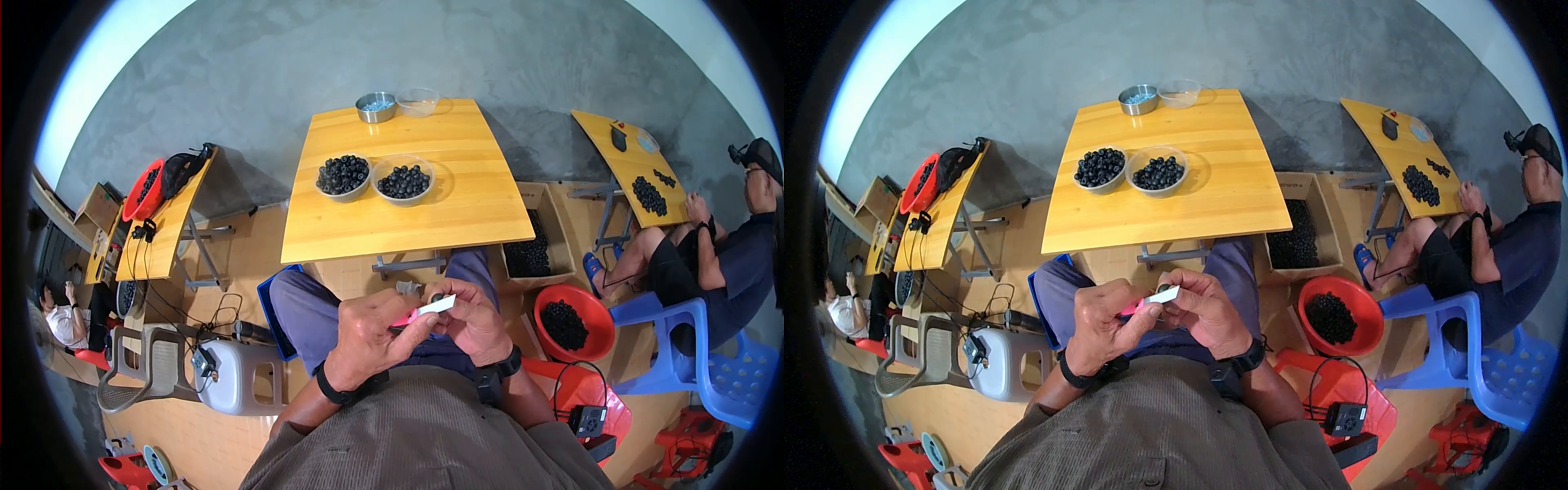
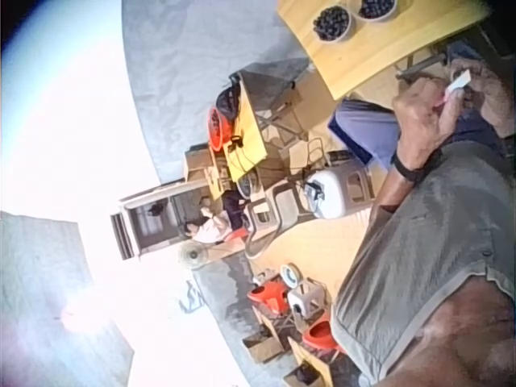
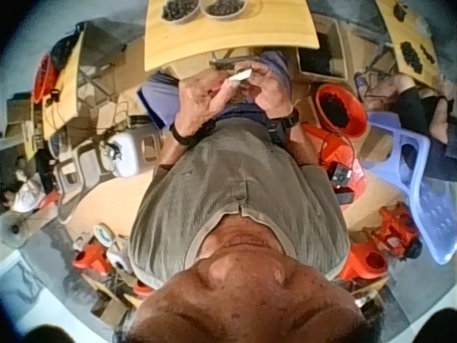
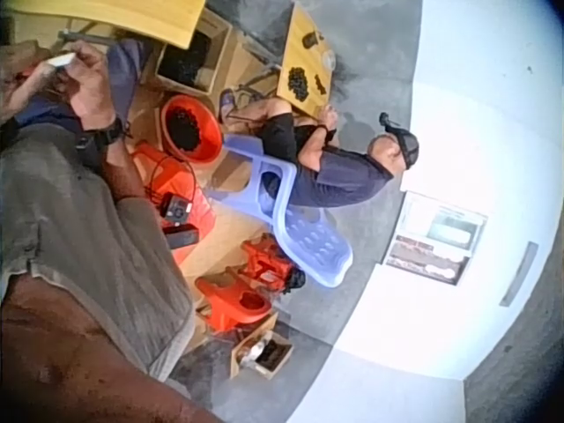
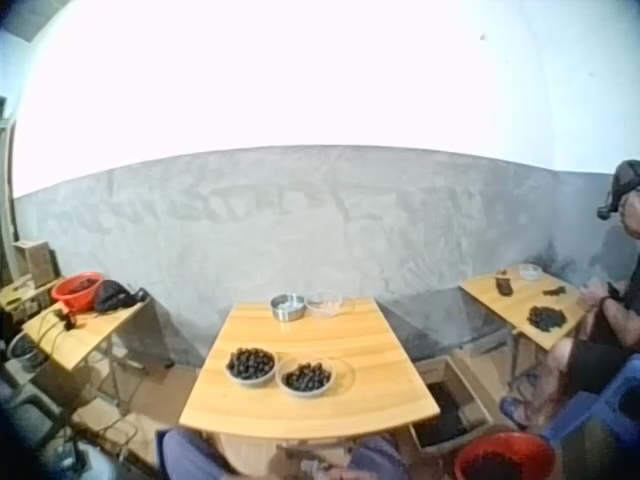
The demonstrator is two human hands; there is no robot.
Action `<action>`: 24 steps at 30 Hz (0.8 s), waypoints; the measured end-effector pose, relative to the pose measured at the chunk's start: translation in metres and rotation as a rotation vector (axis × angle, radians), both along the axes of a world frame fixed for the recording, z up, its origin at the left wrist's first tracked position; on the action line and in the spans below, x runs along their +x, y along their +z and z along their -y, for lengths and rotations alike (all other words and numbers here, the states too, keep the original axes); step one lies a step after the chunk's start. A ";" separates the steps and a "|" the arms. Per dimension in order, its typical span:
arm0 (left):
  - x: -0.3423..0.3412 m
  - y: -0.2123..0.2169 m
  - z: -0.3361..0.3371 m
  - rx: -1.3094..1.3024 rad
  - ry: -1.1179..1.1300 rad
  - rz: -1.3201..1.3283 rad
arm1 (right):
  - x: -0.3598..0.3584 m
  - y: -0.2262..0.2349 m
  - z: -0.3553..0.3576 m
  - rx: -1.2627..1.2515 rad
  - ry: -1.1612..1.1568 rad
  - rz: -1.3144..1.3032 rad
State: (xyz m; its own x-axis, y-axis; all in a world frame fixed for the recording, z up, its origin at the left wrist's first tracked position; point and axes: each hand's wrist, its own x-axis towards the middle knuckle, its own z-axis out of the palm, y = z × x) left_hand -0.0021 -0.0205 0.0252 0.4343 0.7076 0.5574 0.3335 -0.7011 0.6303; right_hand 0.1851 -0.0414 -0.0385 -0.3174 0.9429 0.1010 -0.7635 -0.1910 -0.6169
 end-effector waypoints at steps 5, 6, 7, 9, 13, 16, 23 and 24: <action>0.001 -0.002 -0.005 0.047 0.034 0.050 | -0.001 0.002 -0.001 0.039 -0.009 0.078; 0.001 -0.004 -0.005 0.048 0.035 0.050 | -0.001 0.002 -0.001 0.041 -0.008 0.078; 0.001 -0.007 -0.006 0.010 0.058 0.084 | 0.000 0.001 -0.002 0.042 0.003 0.080; 0.001 -0.007 -0.005 -0.028 0.081 0.120 | -0.001 0.001 -0.002 0.043 0.012 0.083; 0.000 -0.001 -0.001 -0.002 0.016 0.100 | -0.001 0.002 0.000 0.013 -0.034 0.078; 0.000 0.000 -0.001 0.007 -0.023 0.096 | 0.000 -0.005 -0.001 0.030 -0.050 0.090; 0.000 -0.005 -0.004 0.008 0.038 0.046 | 0.001 0.001 -0.001 0.064 -0.058 0.172; 0.000 -0.006 -0.005 0.006 0.037 0.045 | 0.001 -0.001 0.000 0.063 -0.058 0.171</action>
State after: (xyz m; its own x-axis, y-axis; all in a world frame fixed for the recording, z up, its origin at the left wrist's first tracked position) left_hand -0.0025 -0.0159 0.0194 0.3818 0.7195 0.5802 0.3309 -0.6925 0.6411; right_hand 0.1861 -0.0409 -0.0391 -0.2800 0.9537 0.1095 -0.6553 -0.1066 -0.7478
